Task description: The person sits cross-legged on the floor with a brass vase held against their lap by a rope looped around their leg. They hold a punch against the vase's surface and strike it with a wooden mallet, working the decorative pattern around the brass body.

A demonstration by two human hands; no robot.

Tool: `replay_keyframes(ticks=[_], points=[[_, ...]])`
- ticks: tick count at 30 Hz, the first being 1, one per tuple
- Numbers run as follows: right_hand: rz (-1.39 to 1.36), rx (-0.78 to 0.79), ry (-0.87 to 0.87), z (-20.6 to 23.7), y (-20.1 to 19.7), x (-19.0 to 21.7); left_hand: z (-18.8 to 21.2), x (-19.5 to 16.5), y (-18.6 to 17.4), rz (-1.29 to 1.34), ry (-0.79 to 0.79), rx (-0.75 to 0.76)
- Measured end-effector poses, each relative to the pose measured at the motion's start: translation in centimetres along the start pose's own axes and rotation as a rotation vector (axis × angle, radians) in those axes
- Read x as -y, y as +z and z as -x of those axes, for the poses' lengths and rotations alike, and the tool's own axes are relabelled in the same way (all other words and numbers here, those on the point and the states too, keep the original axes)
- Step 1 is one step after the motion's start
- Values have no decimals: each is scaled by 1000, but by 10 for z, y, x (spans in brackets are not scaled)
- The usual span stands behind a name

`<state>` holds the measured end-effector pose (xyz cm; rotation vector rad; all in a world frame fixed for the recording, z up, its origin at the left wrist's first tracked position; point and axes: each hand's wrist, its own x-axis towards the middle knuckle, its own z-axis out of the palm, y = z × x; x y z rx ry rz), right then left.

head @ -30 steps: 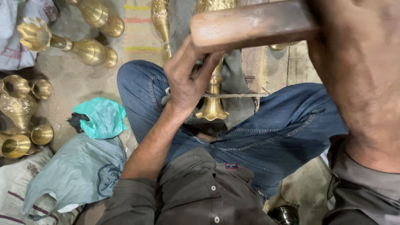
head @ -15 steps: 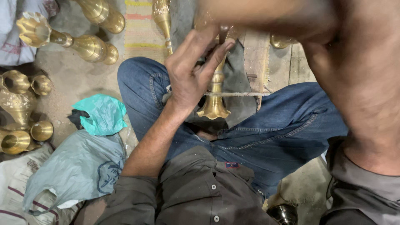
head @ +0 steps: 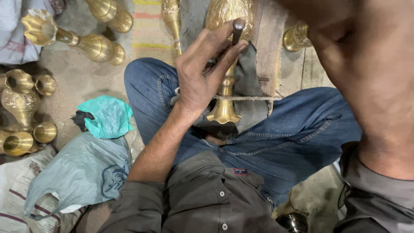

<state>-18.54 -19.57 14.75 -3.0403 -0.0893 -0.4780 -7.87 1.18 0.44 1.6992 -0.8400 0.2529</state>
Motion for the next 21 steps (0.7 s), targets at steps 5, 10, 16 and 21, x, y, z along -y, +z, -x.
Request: replay_keyframes(ticks=[5, 10, 16, 21], points=[[-171, 13, 27, -1, 3, -9, -3, -4, -3, -9, -25, 7], [-373, 27, 134, 4, 6, -7, -3, -6, -4, 14, -29, 13], [-360, 50, 192, 3, 7, -8, -4, -4, -4, 15, -47, 36], [-376, 53, 200, 4, 11, -10, -3, -1, -4, -27, -15, 55]])
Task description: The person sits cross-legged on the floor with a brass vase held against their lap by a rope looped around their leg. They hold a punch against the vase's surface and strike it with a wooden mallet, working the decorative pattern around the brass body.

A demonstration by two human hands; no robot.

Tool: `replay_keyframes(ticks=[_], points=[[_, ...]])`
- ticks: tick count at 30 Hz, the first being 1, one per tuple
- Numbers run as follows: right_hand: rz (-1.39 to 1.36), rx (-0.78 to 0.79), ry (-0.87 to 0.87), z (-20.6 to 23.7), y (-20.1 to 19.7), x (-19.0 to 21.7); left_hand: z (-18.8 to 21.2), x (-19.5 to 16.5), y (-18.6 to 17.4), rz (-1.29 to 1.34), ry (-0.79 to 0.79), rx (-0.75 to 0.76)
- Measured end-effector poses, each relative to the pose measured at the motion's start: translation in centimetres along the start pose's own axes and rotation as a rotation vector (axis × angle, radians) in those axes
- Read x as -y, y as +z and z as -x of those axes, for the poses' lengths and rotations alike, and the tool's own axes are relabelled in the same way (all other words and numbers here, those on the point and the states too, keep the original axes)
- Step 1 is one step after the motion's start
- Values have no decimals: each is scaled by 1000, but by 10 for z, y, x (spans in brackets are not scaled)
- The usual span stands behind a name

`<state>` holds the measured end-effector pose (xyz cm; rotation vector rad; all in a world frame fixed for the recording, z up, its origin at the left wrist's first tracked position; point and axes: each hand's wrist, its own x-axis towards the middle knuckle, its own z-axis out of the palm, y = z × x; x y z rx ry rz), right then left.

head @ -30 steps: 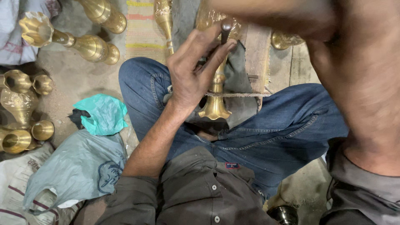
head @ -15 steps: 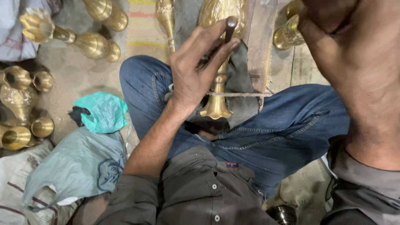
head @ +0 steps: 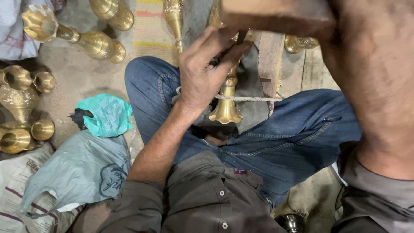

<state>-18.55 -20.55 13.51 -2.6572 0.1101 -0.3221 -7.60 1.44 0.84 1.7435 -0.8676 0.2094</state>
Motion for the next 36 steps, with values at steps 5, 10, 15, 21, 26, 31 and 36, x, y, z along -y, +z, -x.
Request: replay_keyframes(ticks=[5, 10, 15, 21, 26, 31, 36], points=[[92, -54, -140, 0, 2, 1, -1, 3, 3, 89, -33, -18], [405, -72, -240, -9, 1, 6, -2, 0, 1, 102, -54, -2], [289, -23, -175, -12, -2, 14, -2, -2, 0, 71, -35, -2], [236, 24, -92, -12, -2, 12, -1, 2, -1, 78, -40, 12], [16, -31, -148, -3, 2, 6, 2, 4, -1, 86, -26, 15], [-70, -39, 39, -1, 9, -1, 2, 6, 3, 111, -60, 20], [-4, -7, 49, -3, 8, -6, 2, 5, 1, 103, -131, 64]])
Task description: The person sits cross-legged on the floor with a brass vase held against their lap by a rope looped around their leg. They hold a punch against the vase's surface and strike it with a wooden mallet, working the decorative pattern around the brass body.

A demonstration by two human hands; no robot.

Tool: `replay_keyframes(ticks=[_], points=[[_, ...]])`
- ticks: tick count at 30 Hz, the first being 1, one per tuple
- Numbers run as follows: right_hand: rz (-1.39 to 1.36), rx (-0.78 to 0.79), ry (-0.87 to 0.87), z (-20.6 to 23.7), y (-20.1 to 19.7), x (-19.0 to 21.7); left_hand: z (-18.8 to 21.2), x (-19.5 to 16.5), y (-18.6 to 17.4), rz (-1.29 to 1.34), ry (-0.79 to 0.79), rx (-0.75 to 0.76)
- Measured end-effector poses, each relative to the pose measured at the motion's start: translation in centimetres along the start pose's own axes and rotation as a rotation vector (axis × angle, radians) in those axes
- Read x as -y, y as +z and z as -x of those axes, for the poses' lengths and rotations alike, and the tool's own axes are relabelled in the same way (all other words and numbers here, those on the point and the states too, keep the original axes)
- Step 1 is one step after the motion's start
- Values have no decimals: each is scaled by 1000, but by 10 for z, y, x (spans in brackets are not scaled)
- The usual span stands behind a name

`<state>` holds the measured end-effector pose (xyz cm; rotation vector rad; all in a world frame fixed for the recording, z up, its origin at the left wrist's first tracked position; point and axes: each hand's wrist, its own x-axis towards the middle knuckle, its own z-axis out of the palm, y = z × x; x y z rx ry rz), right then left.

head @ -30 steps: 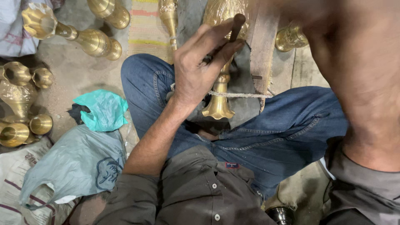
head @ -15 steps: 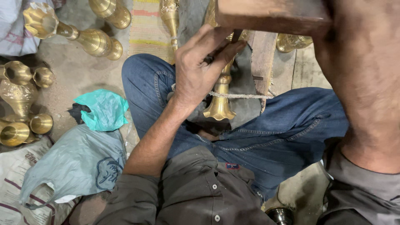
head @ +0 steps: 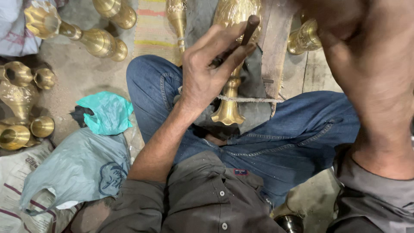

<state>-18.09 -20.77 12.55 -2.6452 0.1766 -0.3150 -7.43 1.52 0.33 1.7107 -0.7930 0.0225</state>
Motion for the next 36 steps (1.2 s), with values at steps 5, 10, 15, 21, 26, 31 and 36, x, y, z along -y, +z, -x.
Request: replay_keyframes(ticks=[5, 10, 15, 21, 26, 31, 36], points=[[-84, 20, -2, 1, 1, -2, -1, -4, -5, 9, 41, 3], [346, -84, -308, 5, 0, -3, -1, -6, -6, 41, 67, 19], [359, -95, -368, 4, -1, -4, -2, -6, -5, 65, 43, 20], [46, -35, -131, 1, 2, -8, 0, -7, -8, 22, 32, 13], [233, -75, -271, 1, 3, -10, -1, -5, -6, 56, -4, 40], [247, -138, -318, 4, 5, -8, 1, -3, -7, 30, 25, 42], [155, -16, -100, 6, 2, -5, -1, -3, -8, 44, 82, 36]])
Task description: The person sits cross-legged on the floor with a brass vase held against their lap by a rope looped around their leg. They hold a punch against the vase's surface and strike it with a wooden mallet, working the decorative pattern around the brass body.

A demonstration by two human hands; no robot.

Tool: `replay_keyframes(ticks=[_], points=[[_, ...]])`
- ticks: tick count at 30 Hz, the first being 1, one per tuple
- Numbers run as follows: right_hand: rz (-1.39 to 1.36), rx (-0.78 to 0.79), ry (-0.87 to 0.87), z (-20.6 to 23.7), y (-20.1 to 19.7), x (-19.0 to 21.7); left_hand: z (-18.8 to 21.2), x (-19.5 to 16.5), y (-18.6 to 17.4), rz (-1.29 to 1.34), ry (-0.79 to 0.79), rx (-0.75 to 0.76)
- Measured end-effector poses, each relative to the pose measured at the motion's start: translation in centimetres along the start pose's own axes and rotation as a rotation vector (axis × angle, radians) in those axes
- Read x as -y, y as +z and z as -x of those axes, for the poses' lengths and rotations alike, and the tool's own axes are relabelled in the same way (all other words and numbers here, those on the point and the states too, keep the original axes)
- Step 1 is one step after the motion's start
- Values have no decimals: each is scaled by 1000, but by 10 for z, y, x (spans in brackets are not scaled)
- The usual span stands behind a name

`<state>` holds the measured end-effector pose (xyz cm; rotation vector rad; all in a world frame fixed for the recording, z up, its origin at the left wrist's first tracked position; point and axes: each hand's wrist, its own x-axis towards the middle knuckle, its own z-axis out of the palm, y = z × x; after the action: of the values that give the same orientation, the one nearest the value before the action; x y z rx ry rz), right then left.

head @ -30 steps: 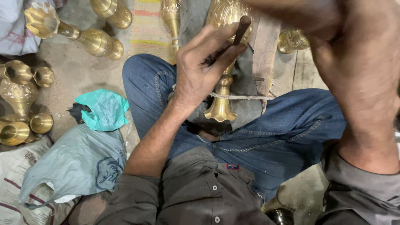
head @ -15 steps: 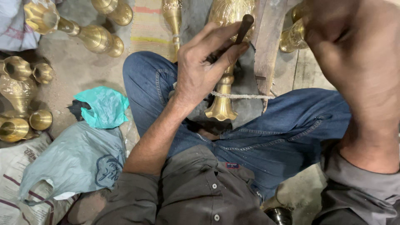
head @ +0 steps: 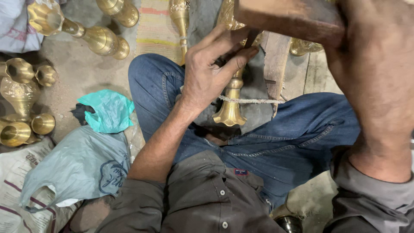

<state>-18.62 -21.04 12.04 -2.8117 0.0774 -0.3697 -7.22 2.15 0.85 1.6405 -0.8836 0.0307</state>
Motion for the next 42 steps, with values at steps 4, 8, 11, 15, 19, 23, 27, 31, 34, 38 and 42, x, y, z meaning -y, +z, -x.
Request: replay_keyframes(ticks=[4, 8, 11, 15, 19, 23, 27, 31, 34, 38, 42], points=[[7, 15, 37, -5, -4, 4, -1, -2, 1, -4, -96, 27], [107, -31, -113, -7, -9, 8, -1, -3, -1, 17, -73, 20], [5, -5, -3, -2, -7, 11, 0, -4, -2, -7, -29, 15], [9, -15, 9, -2, -3, 5, 0, -3, -1, 11, -94, 21], [180, 11, -98, -3, -1, 3, 0, 2, -1, 10, -20, 31], [-47, 15, -14, -4, 0, 2, 1, 6, 0, 22, -36, 33], [300, 7, -162, -3, 4, -3, 4, 7, -1, 40, -40, 49], [301, 25, -123, 4, 9, -11, 3, 6, -2, 28, -44, 51], [280, -4, -110, 11, 12, -10, 2, 7, -6, 109, -54, -14], [-243, 191, 57, 40, 31, 19, 16, 11, -29, 426, -269, -309], [-213, 230, -309, 77, 60, 57, 30, 21, -49, 421, -378, -457]])
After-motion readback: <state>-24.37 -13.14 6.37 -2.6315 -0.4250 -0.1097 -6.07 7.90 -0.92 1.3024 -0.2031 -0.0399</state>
